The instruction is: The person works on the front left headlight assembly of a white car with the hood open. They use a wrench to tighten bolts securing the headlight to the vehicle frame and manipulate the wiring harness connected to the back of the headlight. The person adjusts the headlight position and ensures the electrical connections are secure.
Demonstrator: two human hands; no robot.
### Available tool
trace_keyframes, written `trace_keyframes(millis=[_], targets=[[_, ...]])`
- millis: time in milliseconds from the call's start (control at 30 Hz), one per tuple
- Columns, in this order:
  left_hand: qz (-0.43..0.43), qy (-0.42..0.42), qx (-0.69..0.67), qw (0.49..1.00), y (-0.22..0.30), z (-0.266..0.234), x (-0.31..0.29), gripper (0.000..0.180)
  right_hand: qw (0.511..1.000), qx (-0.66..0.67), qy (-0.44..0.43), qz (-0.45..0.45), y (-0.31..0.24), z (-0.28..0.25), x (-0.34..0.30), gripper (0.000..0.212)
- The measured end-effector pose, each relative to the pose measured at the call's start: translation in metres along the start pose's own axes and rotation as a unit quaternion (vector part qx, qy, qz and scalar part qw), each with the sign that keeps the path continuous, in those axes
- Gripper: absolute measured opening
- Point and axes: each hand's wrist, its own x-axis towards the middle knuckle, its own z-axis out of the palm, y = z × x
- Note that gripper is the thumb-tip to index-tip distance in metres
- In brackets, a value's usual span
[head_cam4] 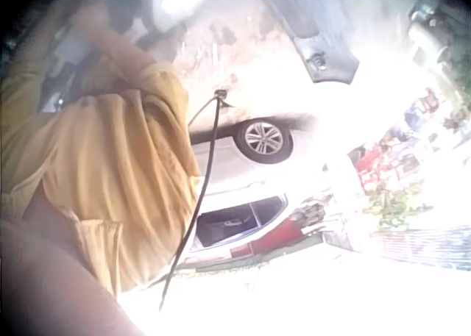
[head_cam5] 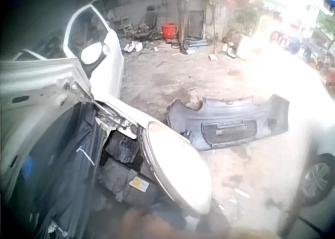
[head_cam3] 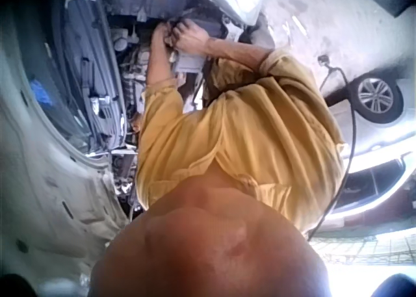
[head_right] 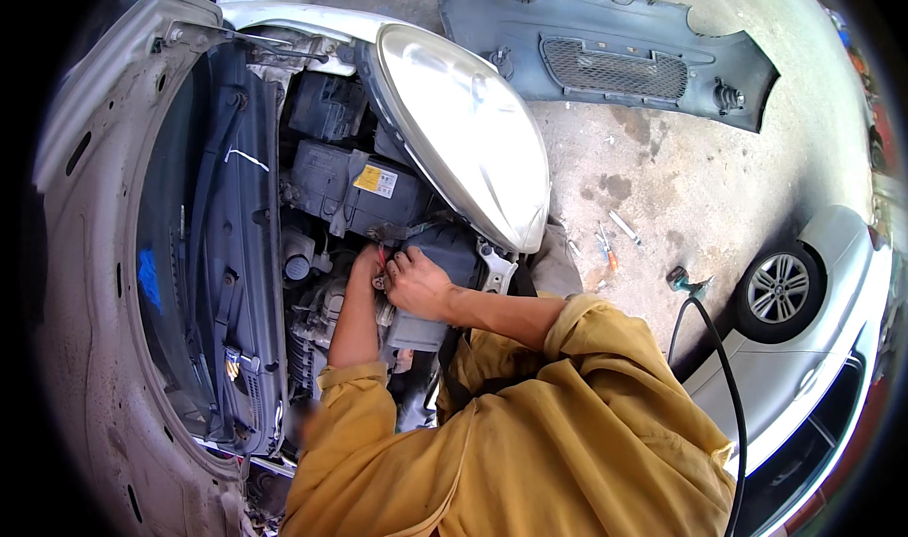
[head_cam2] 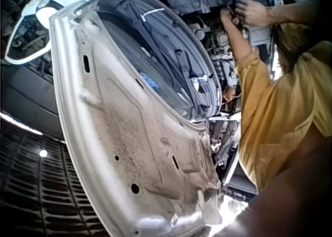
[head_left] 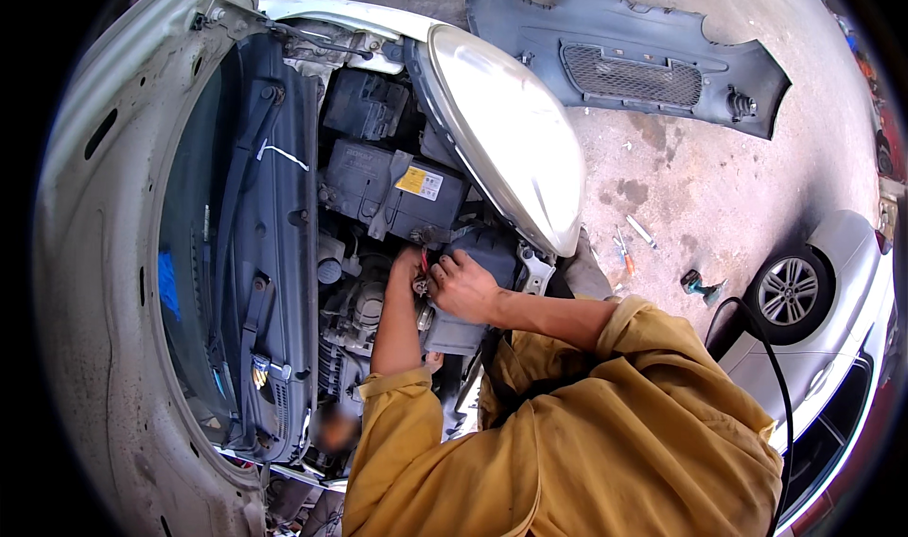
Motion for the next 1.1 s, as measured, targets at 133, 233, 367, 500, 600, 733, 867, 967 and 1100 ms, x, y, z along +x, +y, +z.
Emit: trace_keyframes(millis=[133, 233, 367, 500, 600, 733, 867, 967, 1100], targets=[[-0.004, 0.001, -0.001, 1.000, -0.006, -0.002, -0.002, 0.046, 1.000, -0.008, 0.010, 0.001, -0.004, 0.003, -0.004, 0.017], [-0.002, 0.000, 0.002, 1.000, -0.007, -0.006, -0.001, 0.046, 1.000, -0.012, 0.004, 0.022, -0.007, -0.004, -0.001, 0.017], [0.000, -0.001, 0.003, 1.000, -0.006, -0.009, -0.002, 0.046, 0.998, -0.022, -0.007, 0.065, -0.016, -0.015, 0.005, 0.017], [0.001, 0.001, 0.002, 1.000, -0.006, -0.009, -0.002, 0.045, 0.996, -0.008, -0.042, 0.084, -0.014, -0.020, 0.008, 0.020], [-0.002, -0.002, -0.001, 1.000, -0.006, -0.008, -0.003, 0.045, 0.996, 0.000, -0.042, 0.084, -0.011, -0.018, 0.009, 0.019], [-0.005, -0.006, -0.002, 1.000, -0.007, -0.006, -0.005, 0.045, 0.997, 0.014, -0.018, 0.072, -0.009, -0.016, 0.009, 0.019], [-0.006, -0.009, -0.008, 1.000, -0.007, -0.002, -0.006, 0.045, 0.999, -0.007, -0.006, 0.048, -0.006, -0.015, 0.007, 0.018], [-0.005, -0.010, -0.010, 1.000, -0.006, -0.003, -0.006, 0.045, 0.999, 0.004, -0.007, 0.047, -0.003, -0.015, 0.007, 0.019], [0.006, -0.013, 0.004, 1.000, -0.001, -0.016, 0.004, 0.045, 0.996, 0.000, -0.037, 0.081, 0.008, -0.022, 0.004, 0.025]])
